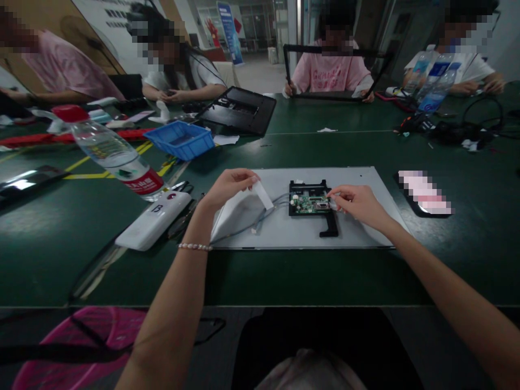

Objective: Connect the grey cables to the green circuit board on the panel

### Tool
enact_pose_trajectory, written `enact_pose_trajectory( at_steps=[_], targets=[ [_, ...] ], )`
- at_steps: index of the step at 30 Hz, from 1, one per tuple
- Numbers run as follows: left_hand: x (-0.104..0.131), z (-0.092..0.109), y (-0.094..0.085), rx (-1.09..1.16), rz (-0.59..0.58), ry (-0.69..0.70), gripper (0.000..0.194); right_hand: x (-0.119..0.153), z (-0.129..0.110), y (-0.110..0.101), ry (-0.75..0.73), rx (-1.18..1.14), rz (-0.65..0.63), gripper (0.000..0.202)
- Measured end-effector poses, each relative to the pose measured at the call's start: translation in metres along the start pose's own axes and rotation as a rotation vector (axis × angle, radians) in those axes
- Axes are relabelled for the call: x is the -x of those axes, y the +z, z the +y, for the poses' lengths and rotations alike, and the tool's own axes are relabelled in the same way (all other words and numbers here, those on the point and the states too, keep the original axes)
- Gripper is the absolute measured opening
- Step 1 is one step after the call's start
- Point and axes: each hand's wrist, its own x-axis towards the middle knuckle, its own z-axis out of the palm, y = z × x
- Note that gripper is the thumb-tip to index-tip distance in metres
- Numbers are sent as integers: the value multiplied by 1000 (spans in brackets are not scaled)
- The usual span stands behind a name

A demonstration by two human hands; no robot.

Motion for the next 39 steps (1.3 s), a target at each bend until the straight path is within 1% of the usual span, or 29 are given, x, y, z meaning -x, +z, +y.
enact_pose_trajectory(
  at_steps=[2, 5, 8, 10, 12, 14, 17, 19, 22, 24, 26, 28, 30, 33, 35, 39],
  targets=[
    [0, 5, 3, 16, -12, 18, 28, -1, 0, 1, -16, 13, 9, 28],
    [0, 7, 14, -11, -123, 32, 27, -1, 0, 3, -32, 36, -4, 27],
    [-2, 4, 26, -105, -233, 18, 28, -2, 1, 4, -37, 45, -10, 26],
    [-3, 1, 30, -191, -259, 17, 26, -1, 1, 5, -38, 44, -8, 26],
    [-4, -1, 31, -246, -215, 42, 26, -1, 2, 5, -33, 47, -13, 26],
    [-4, 0, 30, -263, -140, 81, 30, -2, 3, 4, -28, 56, -18, 26],
    [-3, 9, 29, -238, -51, 142, 31, -2, 1, 4, -59, 97, 8, 26],
    [0, 18, 31, -192, -51, 160, 26, -2, -4, 5, -120, 160, 51, 26],
    [5, 30, 35, -156, -154, 148, 21, -1, -17, 11, -257, 248, 87, 28],
    [7, 35, 37, -213, -249, 157, 19, 2, -27, 17, -359, 285, 53, 32],
    [7, 36, 37, -322, -318, 184, 19, 3, -35, 24, -460, 325, -9, 35],
    [6, 33, 35, -421, -353, 193, 25, 3, -41, 32, -541, 369, -87, 36],
    [5, 29, 33, -469, -381, 168, 35, 1, -44, 39, -598, 408, -149, 36],
    [5, 22, 31, -478, -436, 96, 47, -5, -50, 48, -652, 444, -188, 35],
    [5, 16, 31, -478, -439, 68, 49, -10, -56, 54, -686, 445, -196, 33],
    [4, 6, 31, -500, -422, 67, 48, -18, -68, 72, -751, 469, -232, 29]
  ],
)
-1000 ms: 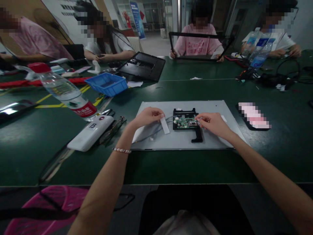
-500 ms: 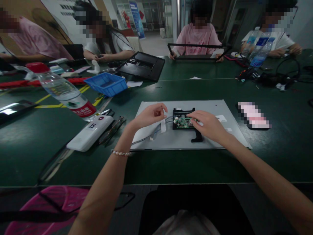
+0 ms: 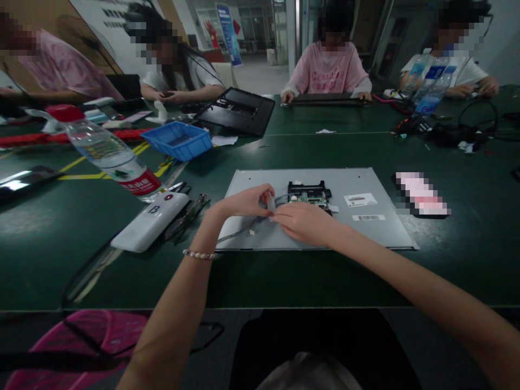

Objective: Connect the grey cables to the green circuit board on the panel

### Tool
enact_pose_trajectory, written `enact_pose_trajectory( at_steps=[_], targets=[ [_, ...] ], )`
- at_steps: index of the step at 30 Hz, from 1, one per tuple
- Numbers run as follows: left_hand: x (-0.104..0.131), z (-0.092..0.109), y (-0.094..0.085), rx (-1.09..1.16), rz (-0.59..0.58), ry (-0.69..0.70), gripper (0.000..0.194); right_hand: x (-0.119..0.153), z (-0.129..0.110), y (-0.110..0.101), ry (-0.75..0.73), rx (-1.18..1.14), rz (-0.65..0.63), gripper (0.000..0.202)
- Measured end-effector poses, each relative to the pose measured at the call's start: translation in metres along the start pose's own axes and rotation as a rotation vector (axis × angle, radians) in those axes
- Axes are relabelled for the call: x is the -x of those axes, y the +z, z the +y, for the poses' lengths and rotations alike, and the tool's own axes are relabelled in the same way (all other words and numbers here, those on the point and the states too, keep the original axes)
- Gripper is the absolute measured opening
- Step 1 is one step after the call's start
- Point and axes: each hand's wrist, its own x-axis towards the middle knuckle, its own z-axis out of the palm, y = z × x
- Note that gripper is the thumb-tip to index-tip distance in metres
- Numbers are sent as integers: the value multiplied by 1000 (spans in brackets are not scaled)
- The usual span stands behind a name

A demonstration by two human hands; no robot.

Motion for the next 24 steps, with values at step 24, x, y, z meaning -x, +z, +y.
enact_pose_trajectory(
  at_steps=[24],
  targets=[
    [-3, -4, -3, 23, 7, 35, 31, -6, -7, 23, 17, 85, 4, 26]
  ],
)
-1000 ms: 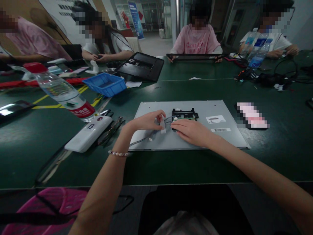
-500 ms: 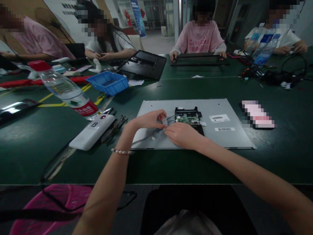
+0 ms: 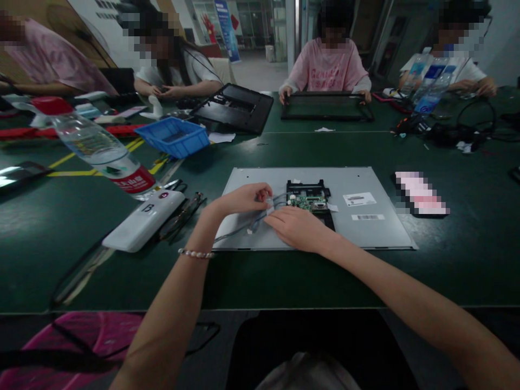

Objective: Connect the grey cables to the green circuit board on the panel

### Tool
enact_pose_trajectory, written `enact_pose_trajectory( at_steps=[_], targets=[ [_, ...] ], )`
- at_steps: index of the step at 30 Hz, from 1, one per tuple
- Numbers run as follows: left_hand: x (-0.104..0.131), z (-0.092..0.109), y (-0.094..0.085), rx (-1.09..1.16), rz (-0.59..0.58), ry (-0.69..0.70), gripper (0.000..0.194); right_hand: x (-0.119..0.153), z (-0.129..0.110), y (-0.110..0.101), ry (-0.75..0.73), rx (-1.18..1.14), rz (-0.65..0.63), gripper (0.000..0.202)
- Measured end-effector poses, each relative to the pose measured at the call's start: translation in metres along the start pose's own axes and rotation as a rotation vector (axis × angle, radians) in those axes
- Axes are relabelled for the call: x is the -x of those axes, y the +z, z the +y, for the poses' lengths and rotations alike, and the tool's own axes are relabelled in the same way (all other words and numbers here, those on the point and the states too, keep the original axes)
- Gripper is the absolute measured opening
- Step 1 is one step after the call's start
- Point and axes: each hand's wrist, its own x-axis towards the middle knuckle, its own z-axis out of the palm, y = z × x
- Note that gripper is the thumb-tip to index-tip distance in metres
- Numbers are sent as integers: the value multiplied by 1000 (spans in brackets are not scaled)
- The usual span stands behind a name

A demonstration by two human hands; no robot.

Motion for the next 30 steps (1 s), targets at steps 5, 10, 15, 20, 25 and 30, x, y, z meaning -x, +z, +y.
enact_pose_trajectory(
  at_steps=[5, 10, 15, 20, 25, 30],
  targets=[
    [-3, -5, 5, -58, 76, 18, 25, 1, -2, 3, -15, -31, 2, 26],
    [-9, -9, 12, -205, 216, 19, 24, 3, -3, 2, -18, -48, 5, 25],
    [-10, -6, 14, -265, 235, 7, 21, 4, -5, 2, -28, -51, -14, 25],
    [-10, -2, 13, -286, 382, 21, 20, 10, -3, -12, 24, -84, 41, 27],
    [-7, -3, 7, -175, 453, 12, 28, 30, 32, -41, 308, -164, 194, 29],
    [-3, -4, 3, -71, 242, 39, 29, 71, 80, -46, 572, -274, 276, 25]
  ],
)
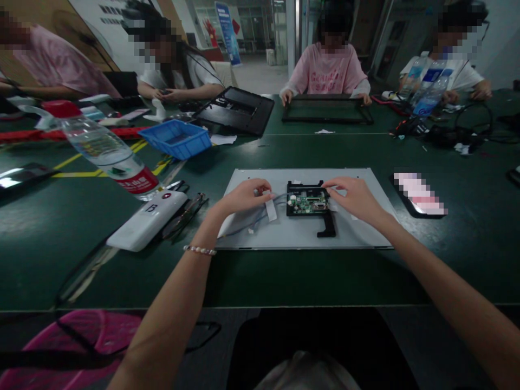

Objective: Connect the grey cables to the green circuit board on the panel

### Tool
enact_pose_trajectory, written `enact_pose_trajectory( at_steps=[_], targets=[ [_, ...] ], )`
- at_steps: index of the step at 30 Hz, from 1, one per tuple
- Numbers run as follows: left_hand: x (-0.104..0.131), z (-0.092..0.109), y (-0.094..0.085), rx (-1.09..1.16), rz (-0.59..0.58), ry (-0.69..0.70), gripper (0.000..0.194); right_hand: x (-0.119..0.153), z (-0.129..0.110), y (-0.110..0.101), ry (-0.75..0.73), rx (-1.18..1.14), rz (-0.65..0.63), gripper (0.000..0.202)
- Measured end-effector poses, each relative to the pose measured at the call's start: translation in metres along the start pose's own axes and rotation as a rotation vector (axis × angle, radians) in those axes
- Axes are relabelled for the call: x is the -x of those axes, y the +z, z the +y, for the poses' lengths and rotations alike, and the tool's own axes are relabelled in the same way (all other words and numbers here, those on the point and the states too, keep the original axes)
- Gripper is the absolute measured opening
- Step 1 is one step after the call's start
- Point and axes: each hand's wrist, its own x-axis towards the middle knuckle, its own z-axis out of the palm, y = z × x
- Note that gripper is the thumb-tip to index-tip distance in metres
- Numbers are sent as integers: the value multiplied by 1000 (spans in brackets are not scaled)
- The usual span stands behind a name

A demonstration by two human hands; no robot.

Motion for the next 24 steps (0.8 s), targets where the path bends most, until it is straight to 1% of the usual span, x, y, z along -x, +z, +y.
enact_pose_trajectory(
  at_steps=[3, 6, 8, 10, 13, 16, 18, 20, 22, 24],
  targets=[
    [-1, -1, -1, 74, -91, 21, 25, 8, 23, -3, 157, -116, -16, 24],
    [-2, -5, -1, 114, -109, 20, 24, 13, 26, -4, 233, -188, -95, 25],
    [-3, -10, -1, 104, -69, 10, 24, 14, 22, -4, 248, -222, -166, 26],
    [-4, -17, -2, 65, -1, -5, 23, 14, 18, -3, 254, -250, -212, 30],
    [-5, -25, -1, -35, 75, -27, 22, 15, 17, 0, 258, -260, -217, 34],
    [-4, -27, 0, -137, 80, -49, 21, 16, 21, 2, 265, -215, -216, 31],
    [-3, -24, 1, -224, 113, -67, 23, 16, 23, 2, 264, -179, -227, 26],
    [-3, -15, 2, -324, 188, -81, 29, 16, 25, -2, 272, -146, -220, 20],
    [-3, -1, 5, -385, 249, -76, 34, 16, 28, -8, 295, -121, -186, 16],
    [-4, 15, 9, -365, 250, -30, 34, 17, 33, -13, 320, -96, -141, 15]
  ],
)
